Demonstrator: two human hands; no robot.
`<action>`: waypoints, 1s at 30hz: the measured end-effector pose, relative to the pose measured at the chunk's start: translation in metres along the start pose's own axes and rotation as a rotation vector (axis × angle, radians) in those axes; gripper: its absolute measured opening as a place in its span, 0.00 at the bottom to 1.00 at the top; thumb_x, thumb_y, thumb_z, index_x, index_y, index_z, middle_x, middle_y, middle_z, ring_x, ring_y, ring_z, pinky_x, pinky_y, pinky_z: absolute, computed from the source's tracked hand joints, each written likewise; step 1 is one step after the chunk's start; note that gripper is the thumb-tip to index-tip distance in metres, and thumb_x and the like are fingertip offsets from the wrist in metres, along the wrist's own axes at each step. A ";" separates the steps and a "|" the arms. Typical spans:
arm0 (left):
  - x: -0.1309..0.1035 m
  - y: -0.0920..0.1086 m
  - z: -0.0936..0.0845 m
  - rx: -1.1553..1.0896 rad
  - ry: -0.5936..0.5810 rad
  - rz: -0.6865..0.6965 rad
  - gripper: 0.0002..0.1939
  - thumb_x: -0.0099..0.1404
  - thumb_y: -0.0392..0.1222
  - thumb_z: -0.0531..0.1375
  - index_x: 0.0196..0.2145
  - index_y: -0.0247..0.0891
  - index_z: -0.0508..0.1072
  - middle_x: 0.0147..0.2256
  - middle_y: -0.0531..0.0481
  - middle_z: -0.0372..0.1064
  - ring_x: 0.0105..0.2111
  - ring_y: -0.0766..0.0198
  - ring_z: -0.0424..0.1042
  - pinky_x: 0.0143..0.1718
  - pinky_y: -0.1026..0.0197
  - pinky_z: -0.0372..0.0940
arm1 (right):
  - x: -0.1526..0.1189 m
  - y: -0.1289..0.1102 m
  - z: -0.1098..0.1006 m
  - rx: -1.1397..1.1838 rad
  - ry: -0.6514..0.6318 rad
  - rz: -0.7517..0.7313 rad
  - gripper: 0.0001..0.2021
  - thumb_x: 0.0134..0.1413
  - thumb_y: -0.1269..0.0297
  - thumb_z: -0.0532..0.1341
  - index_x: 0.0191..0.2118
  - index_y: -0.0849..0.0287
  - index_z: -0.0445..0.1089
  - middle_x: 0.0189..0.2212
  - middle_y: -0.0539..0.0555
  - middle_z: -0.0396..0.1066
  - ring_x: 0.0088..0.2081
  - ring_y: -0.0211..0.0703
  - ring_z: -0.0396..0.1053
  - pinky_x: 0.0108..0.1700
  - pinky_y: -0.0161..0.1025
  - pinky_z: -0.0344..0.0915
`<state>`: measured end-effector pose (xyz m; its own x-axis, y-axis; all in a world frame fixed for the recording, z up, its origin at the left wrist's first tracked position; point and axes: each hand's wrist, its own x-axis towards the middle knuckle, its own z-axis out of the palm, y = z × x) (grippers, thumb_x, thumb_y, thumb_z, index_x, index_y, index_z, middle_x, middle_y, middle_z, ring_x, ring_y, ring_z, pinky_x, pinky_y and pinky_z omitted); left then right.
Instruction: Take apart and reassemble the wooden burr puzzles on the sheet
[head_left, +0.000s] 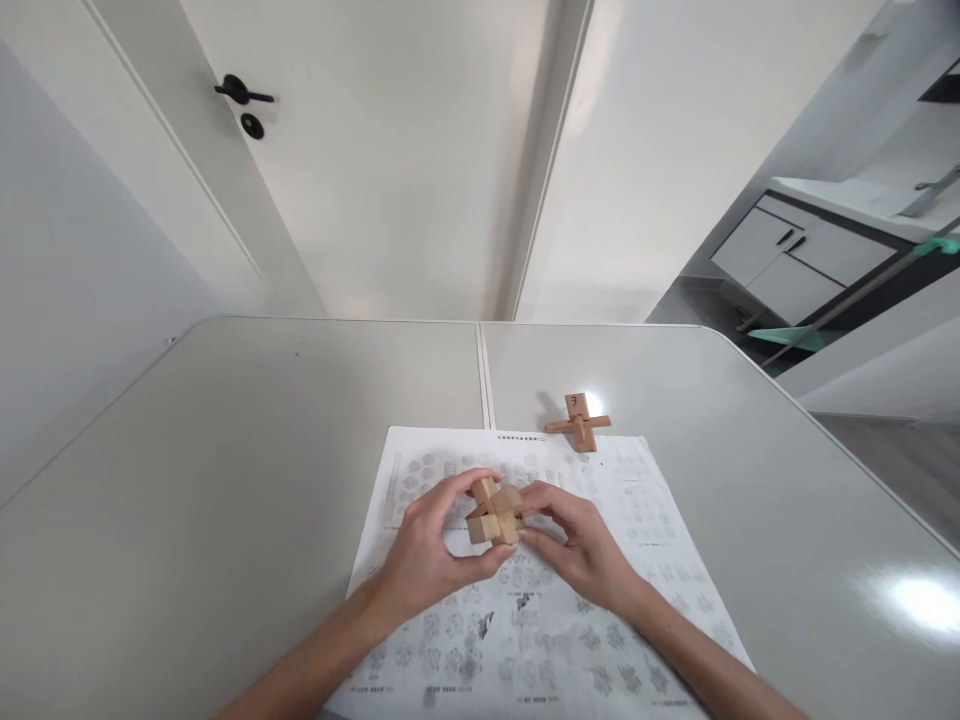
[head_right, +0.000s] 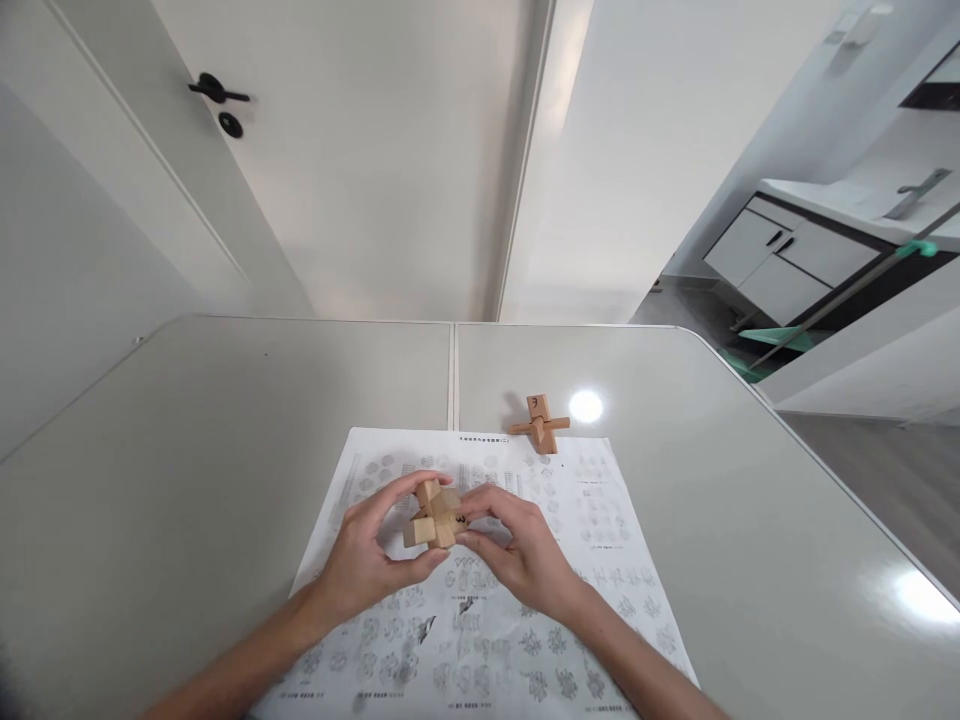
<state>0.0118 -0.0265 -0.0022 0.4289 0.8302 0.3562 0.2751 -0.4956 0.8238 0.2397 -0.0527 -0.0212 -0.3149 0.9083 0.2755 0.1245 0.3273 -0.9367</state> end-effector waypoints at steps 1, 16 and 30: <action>0.000 0.000 0.000 -0.002 -0.006 0.005 0.33 0.63 0.42 0.71 0.62 0.51 0.65 0.56 0.49 0.77 0.52 0.55 0.79 0.54 0.51 0.75 | 0.000 0.000 0.000 0.004 0.000 -0.004 0.05 0.70 0.65 0.64 0.48 0.49 0.73 0.44 0.54 0.78 0.44 0.47 0.77 0.45 0.43 0.74; 0.004 0.000 -0.007 0.179 0.005 0.341 0.37 0.68 0.48 0.69 0.69 0.43 0.60 0.54 0.40 0.77 0.51 0.51 0.79 0.51 0.49 0.77 | 0.007 -0.009 -0.010 0.539 -0.186 0.274 0.21 0.70 0.54 0.64 0.64 0.41 0.65 0.61 0.57 0.70 0.59 0.52 0.72 0.62 0.56 0.68; 0.004 0.000 -0.005 0.198 0.015 0.346 0.29 0.71 0.52 0.67 0.64 0.44 0.64 0.59 0.37 0.71 0.59 0.49 0.72 0.57 0.45 0.73 | 0.008 -0.011 -0.008 0.616 -0.198 0.313 0.24 0.64 0.43 0.67 0.60 0.48 0.73 0.53 0.59 0.74 0.54 0.53 0.74 0.59 0.54 0.68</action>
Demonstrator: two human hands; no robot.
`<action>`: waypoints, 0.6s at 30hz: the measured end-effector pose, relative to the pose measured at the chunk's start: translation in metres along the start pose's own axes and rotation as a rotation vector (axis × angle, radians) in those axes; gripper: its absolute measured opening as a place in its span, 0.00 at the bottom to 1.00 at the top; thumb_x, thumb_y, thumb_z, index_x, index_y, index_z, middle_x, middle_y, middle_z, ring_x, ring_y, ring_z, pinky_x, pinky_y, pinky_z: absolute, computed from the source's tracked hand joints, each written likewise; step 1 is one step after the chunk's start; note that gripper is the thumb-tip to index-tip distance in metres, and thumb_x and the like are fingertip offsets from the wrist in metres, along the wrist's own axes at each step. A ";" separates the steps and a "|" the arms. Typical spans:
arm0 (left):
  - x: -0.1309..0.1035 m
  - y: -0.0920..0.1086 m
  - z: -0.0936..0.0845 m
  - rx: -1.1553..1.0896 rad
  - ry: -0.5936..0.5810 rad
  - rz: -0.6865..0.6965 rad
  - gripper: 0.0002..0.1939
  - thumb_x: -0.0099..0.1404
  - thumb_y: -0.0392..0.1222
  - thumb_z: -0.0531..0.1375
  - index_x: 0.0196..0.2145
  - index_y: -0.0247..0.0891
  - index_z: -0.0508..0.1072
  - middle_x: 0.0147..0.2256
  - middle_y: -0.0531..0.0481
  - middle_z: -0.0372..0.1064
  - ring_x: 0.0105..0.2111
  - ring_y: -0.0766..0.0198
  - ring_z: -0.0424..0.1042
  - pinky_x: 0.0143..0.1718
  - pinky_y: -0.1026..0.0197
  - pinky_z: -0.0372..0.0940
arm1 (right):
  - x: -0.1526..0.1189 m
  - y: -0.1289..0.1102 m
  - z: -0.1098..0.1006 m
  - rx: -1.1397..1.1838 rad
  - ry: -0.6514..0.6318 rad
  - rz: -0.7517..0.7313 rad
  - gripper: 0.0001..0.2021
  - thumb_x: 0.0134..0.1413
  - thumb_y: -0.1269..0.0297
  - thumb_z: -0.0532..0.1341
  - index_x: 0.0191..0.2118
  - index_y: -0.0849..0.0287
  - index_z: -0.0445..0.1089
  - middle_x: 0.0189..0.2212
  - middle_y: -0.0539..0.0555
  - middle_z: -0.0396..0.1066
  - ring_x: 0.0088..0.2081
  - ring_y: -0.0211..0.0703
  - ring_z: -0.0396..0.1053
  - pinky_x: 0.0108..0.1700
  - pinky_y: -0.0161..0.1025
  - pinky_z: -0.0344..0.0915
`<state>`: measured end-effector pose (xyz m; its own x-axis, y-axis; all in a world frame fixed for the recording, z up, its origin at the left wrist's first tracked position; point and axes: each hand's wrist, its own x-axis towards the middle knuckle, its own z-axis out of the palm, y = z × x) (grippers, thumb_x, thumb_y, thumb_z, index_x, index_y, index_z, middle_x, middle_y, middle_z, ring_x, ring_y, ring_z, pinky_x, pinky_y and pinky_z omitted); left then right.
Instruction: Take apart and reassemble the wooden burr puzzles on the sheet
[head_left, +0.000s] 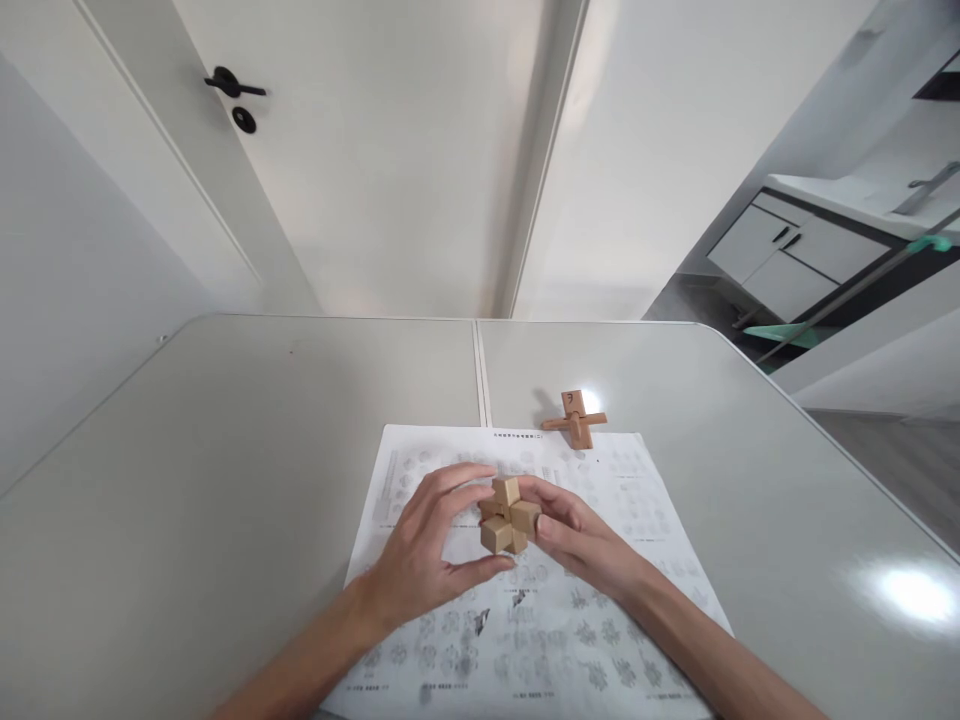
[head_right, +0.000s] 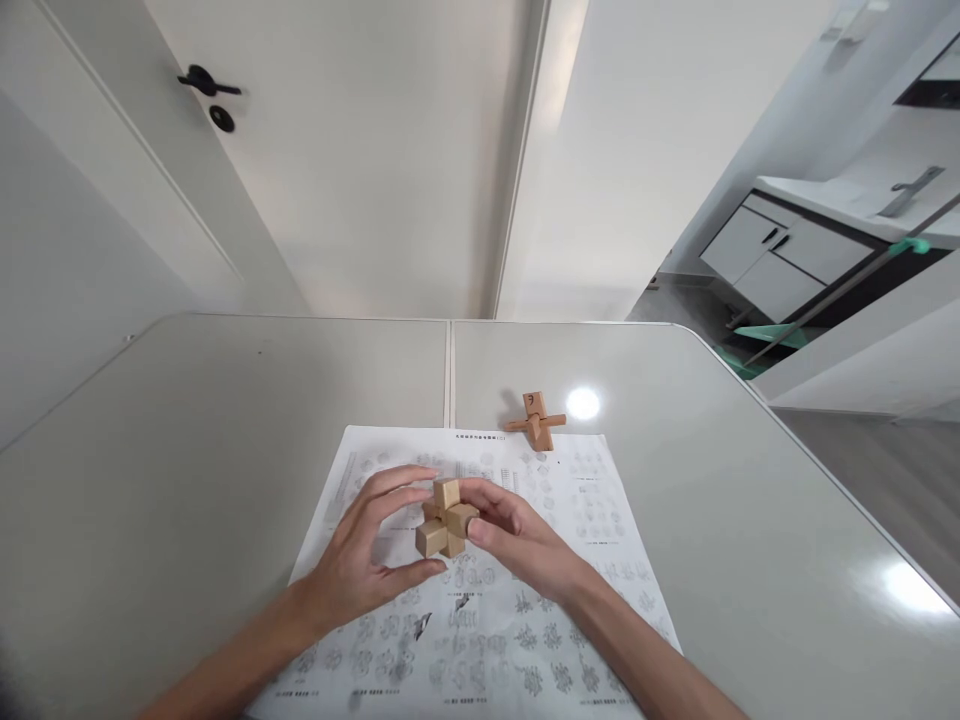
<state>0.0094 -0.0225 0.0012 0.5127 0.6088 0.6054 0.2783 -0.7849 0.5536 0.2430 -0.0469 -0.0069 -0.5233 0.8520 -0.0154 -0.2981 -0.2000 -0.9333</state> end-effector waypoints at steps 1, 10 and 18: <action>0.000 0.000 -0.001 0.026 0.025 0.011 0.24 0.72 0.50 0.67 0.60 0.44 0.67 0.57 0.38 0.72 0.57 0.49 0.73 0.55 0.46 0.73 | 0.000 0.000 -0.001 0.005 0.018 0.000 0.24 0.64 0.43 0.67 0.60 0.48 0.72 0.53 0.59 0.74 0.54 0.53 0.74 0.59 0.54 0.68; 0.002 -0.001 0.001 0.108 0.078 0.056 0.08 0.74 0.45 0.65 0.46 0.44 0.71 0.47 0.46 0.77 0.48 0.53 0.77 0.49 0.49 0.72 | 0.000 0.004 0.000 -0.029 0.077 0.024 0.23 0.63 0.42 0.67 0.57 0.48 0.72 0.54 0.58 0.74 0.54 0.52 0.74 0.59 0.52 0.68; 0.001 -0.002 0.002 0.112 0.113 0.049 0.08 0.74 0.44 0.65 0.48 0.44 0.71 0.44 0.47 0.78 0.45 0.55 0.77 0.46 0.52 0.72 | 0.001 0.009 -0.005 -0.006 0.125 0.007 0.24 0.63 0.43 0.67 0.60 0.47 0.72 0.57 0.59 0.74 0.60 0.58 0.72 0.64 0.58 0.66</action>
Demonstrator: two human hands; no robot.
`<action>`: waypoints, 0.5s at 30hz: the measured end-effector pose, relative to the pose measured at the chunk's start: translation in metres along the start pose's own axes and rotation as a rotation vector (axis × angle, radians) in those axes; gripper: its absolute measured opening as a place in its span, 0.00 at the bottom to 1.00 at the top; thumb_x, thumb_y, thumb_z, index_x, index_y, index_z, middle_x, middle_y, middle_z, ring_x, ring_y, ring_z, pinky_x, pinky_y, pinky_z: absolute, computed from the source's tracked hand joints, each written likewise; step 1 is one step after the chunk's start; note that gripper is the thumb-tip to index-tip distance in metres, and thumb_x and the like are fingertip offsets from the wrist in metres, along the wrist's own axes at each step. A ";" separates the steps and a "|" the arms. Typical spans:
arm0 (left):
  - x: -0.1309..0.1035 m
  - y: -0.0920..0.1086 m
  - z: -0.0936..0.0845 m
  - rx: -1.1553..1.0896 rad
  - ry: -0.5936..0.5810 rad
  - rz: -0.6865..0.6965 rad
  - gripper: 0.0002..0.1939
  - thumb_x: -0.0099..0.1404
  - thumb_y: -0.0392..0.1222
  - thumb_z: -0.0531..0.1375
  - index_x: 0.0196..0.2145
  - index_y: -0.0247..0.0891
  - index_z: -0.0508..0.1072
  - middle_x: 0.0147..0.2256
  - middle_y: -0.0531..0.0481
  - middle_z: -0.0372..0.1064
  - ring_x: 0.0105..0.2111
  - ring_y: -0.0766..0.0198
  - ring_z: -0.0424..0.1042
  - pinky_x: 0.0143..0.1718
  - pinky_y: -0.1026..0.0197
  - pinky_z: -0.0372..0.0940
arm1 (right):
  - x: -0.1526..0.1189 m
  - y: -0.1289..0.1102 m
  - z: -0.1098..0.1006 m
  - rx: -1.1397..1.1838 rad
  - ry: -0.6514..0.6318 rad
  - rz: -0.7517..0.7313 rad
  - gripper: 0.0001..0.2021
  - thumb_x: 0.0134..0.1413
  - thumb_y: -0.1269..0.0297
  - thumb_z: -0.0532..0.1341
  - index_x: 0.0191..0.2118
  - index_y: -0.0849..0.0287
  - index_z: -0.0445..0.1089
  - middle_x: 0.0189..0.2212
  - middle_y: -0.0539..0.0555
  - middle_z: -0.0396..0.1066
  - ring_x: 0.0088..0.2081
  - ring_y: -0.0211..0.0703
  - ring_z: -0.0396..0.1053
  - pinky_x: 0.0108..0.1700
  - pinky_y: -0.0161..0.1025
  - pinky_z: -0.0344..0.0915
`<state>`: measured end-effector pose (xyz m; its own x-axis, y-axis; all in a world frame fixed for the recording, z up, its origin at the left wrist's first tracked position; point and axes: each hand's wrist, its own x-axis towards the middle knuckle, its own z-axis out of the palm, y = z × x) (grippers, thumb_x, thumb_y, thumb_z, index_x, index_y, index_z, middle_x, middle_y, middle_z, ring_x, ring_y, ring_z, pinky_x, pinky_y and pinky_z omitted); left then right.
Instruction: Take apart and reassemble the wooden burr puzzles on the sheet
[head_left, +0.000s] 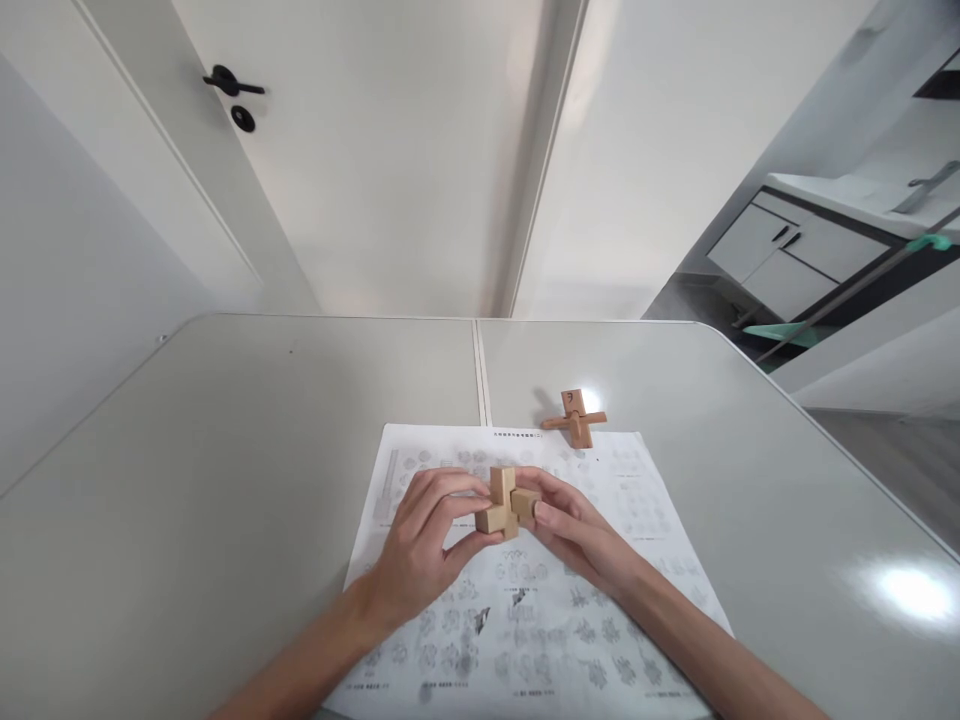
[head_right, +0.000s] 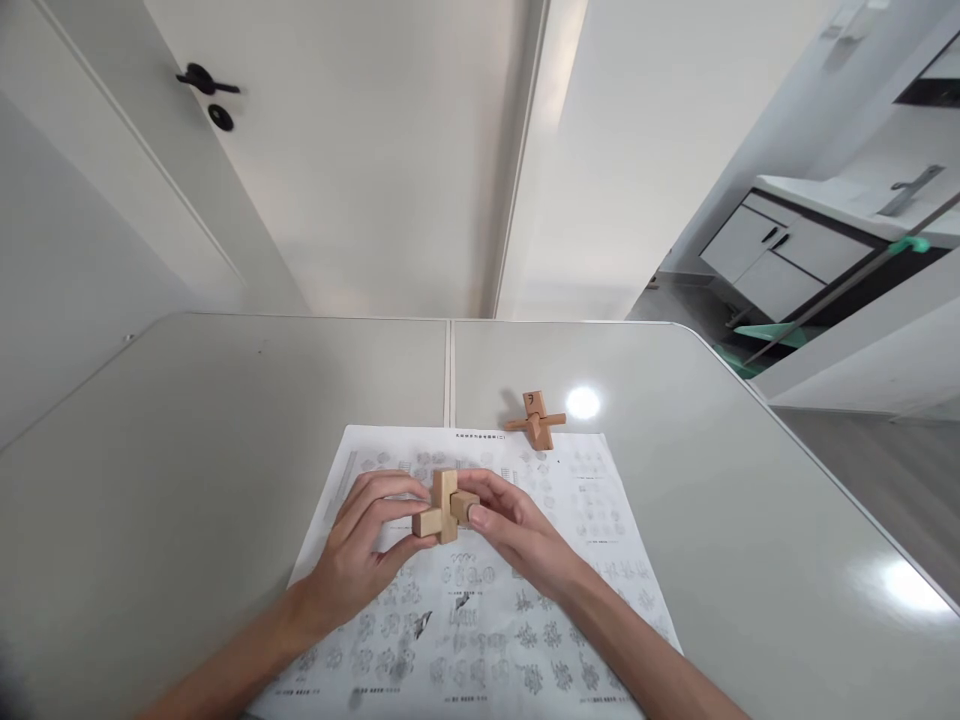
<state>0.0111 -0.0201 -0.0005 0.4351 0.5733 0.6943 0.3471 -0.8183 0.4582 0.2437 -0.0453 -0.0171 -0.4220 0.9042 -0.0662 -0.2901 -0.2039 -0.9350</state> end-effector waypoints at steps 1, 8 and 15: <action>0.000 0.000 0.000 0.002 0.011 -0.008 0.08 0.74 0.44 0.65 0.48 0.44 0.71 0.43 0.47 0.78 0.45 0.55 0.77 0.46 0.52 0.72 | 0.000 0.001 -0.002 -0.008 0.015 0.009 0.24 0.63 0.43 0.67 0.60 0.47 0.73 0.59 0.59 0.73 0.61 0.59 0.71 0.65 0.60 0.65; -0.003 -0.002 0.002 -0.111 0.058 -0.188 0.06 0.77 0.42 0.61 0.50 0.44 0.70 0.45 0.46 0.76 0.47 0.56 0.77 0.49 0.52 0.73 | -0.001 -0.007 -0.001 -0.039 0.145 0.011 0.23 0.63 0.43 0.68 0.58 0.48 0.73 0.62 0.59 0.71 0.64 0.59 0.68 0.67 0.58 0.64; -0.005 -0.003 0.003 -0.197 0.050 -0.386 0.07 0.78 0.47 0.58 0.47 0.43 0.71 0.44 0.46 0.78 0.43 0.57 0.78 0.46 0.54 0.74 | 0.002 -0.006 0.005 -0.024 0.221 0.003 0.19 0.65 0.46 0.66 0.56 0.49 0.72 0.56 0.58 0.74 0.58 0.57 0.74 0.64 0.57 0.69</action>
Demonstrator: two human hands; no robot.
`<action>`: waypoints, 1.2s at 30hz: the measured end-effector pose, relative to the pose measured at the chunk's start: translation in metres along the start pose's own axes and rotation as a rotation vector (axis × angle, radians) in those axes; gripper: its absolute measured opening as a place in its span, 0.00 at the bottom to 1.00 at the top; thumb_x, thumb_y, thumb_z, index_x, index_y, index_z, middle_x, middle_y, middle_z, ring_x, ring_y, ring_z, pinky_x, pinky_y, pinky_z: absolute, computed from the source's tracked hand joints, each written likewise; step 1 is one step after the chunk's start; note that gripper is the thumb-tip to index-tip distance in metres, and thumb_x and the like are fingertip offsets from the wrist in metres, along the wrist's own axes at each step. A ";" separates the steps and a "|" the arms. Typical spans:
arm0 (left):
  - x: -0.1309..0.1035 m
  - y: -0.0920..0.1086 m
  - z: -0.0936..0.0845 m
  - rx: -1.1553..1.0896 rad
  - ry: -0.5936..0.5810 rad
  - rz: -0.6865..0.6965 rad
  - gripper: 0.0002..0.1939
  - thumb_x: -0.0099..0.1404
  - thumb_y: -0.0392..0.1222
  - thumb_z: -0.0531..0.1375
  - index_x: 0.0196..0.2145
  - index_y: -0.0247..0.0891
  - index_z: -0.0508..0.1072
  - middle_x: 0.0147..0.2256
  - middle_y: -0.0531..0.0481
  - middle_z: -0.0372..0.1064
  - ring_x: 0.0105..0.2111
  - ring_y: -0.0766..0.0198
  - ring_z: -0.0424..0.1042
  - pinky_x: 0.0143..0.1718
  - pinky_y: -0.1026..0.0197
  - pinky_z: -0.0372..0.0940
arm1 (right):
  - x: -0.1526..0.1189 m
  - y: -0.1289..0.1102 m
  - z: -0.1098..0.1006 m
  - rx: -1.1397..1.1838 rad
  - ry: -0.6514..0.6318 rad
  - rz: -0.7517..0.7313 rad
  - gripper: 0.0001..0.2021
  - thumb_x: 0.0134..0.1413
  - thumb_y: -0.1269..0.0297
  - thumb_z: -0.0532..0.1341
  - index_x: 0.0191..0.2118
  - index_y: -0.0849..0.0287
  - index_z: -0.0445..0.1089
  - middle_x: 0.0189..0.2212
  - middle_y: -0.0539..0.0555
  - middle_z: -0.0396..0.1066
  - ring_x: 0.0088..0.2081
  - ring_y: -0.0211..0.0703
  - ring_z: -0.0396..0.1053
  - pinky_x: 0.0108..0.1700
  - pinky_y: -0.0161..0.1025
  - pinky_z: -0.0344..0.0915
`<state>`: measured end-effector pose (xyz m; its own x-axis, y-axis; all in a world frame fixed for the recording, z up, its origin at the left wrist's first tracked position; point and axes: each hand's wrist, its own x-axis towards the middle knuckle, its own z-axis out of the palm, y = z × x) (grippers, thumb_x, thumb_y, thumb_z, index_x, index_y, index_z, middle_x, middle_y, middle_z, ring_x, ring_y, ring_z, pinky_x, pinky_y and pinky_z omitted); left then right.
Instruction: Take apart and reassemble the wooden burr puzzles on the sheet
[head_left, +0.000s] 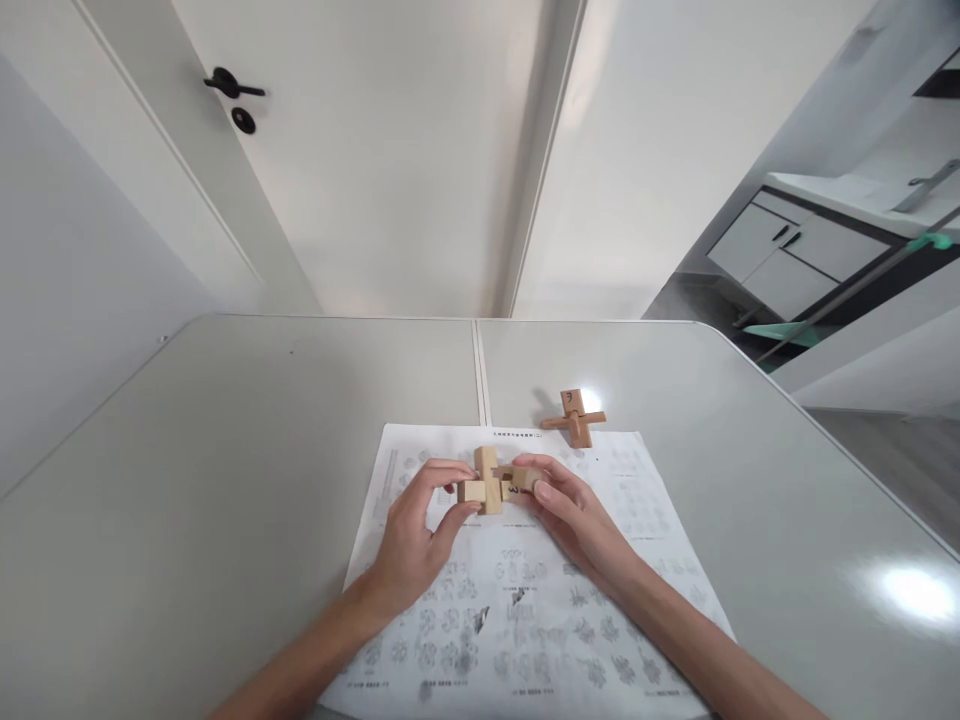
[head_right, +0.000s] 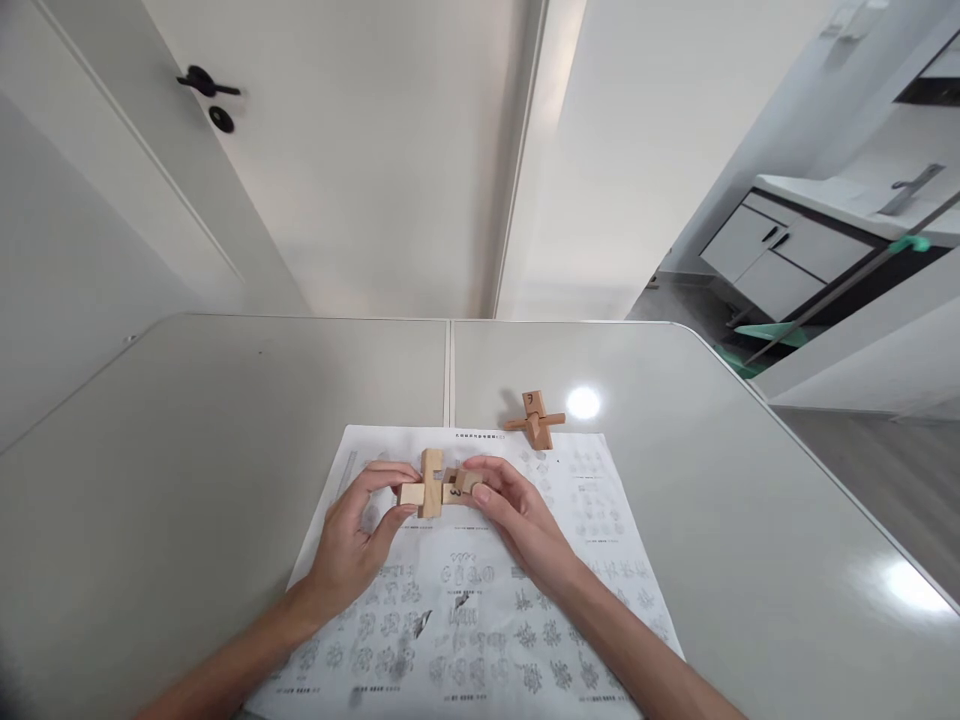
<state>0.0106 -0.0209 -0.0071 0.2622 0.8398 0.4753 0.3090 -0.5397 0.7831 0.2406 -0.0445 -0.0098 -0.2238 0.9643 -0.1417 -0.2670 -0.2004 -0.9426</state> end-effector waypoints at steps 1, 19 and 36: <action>0.000 0.000 0.000 -0.008 0.009 -0.012 0.08 0.78 0.48 0.58 0.47 0.43 0.72 0.43 0.46 0.78 0.42 0.57 0.78 0.46 0.54 0.74 | 0.001 0.001 -0.001 -0.003 0.022 -0.016 0.18 0.66 0.46 0.65 0.54 0.50 0.72 0.54 0.58 0.75 0.57 0.57 0.74 0.64 0.57 0.67; 0.012 0.002 -0.005 -0.335 -0.058 -0.435 0.15 0.76 0.54 0.58 0.39 0.40 0.72 0.30 0.52 0.71 0.31 0.62 0.73 0.37 0.59 0.71 | 0.000 0.014 0.004 -0.979 -0.089 -0.509 0.33 0.58 0.67 0.69 0.65 0.46 0.57 0.59 0.62 0.68 0.61 0.65 0.66 0.59 0.65 0.70; -0.001 0.009 0.004 -0.067 -0.238 -0.215 0.07 0.74 0.46 0.62 0.38 0.42 0.72 0.32 0.55 0.72 0.32 0.64 0.69 0.38 0.61 0.66 | -0.004 0.012 0.002 -0.763 -0.038 -0.501 0.28 0.65 0.56 0.69 0.66 0.45 0.63 0.60 0.59 0.70 0.62 0.60 0.69 0.61 0.58 0.71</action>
<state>0.0171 -0.0267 -0.0024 0.4061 0.8928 0.1951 0.3218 -0.3395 0.8839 0.2361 -0.0509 -0.0195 -0.2834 0.8986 0.3350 0.3478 0.4219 -0.8373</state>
